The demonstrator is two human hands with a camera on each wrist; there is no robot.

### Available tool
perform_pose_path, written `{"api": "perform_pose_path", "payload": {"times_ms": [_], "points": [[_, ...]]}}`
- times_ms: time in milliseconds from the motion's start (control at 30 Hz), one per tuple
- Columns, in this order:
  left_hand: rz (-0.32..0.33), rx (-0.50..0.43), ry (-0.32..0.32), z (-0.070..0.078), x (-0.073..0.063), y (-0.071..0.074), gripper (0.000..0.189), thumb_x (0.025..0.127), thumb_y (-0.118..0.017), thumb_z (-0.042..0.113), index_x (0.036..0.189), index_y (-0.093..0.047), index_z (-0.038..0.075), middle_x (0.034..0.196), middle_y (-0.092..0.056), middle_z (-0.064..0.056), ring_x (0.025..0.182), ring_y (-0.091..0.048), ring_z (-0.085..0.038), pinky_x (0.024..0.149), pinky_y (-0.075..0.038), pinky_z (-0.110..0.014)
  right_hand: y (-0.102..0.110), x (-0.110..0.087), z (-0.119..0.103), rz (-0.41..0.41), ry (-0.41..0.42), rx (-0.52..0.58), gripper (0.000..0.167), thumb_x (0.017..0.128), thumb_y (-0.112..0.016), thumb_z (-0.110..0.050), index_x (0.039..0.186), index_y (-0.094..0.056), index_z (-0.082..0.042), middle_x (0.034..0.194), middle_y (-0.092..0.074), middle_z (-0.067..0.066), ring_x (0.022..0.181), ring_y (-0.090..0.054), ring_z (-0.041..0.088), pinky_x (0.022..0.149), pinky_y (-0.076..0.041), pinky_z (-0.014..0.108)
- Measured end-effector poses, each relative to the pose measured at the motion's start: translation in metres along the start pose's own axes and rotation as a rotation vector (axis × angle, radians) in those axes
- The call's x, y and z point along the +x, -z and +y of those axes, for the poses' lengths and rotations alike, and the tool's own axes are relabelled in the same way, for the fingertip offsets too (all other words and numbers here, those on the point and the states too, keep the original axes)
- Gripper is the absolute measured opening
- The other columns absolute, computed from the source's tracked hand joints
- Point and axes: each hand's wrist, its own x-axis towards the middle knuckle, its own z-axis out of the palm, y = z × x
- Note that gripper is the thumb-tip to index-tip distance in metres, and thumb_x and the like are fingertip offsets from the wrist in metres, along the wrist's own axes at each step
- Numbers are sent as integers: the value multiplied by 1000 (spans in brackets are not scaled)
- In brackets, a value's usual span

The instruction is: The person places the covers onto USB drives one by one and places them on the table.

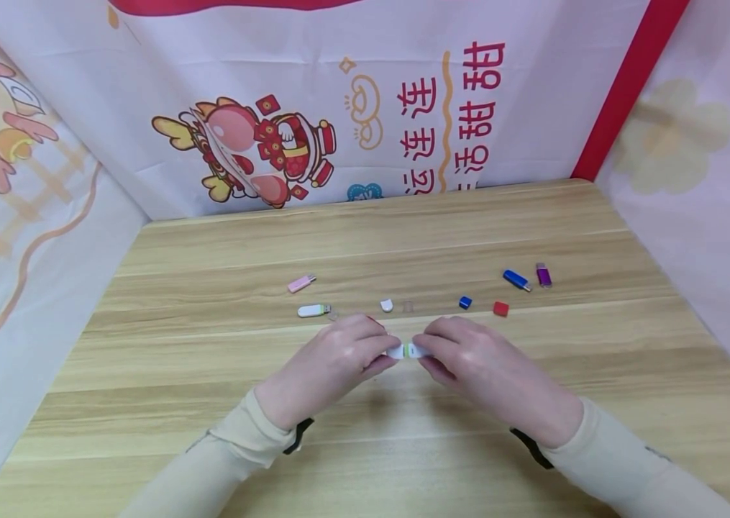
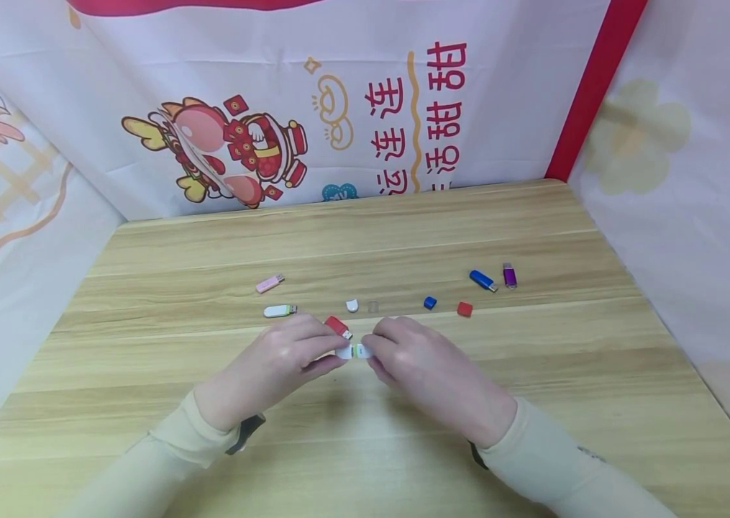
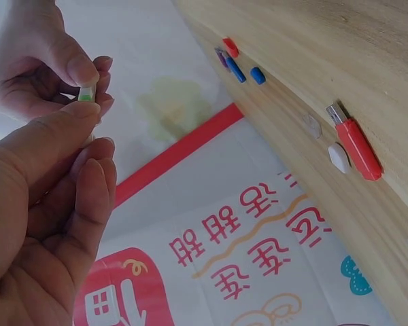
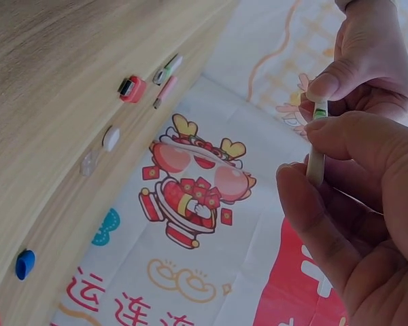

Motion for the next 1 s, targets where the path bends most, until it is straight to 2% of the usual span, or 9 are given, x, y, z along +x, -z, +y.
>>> {"api": "perform_pose_path", "payload": {"times_ms": [400, 600, 1000], "points": [[-12, 1, 11, 2, 1, 2, 23, 81, -82, 13, 101, -75, 3, 95, -69, -3, 88, -62, -13, 80, -52, -16, 1, 2, -3, -12, 4, -14, 27, 75, -87, -7, 98, -74, -1, 93, -68, 6, 83, -66, 17, 74, -58, 27], [-6, 15, -8, 2, 1, 2, 21, 82, -82, 13, 100, -75, 3, 94, -69, -3, 87, -62, -13, 80, -52, -16, 2, 2, -4, -25, -4, -10, 28, 75, -87, -8, 99, -74, -2, 94, -68, 6, 84, -66, 17, 75, -58, 28], [4, 20, -32, 2, 2, 2, 20, 82, -82, 12, 98, -75, 2, 91, -68, -2, 85, -62, -13, 79, -53, -17, 2, 3, -5, -20, 34, -50, 28, 74, -87, -6, 98, -73, -1, 93, -67, 6, 83, -66, 17, 75, -58, 28]]}}
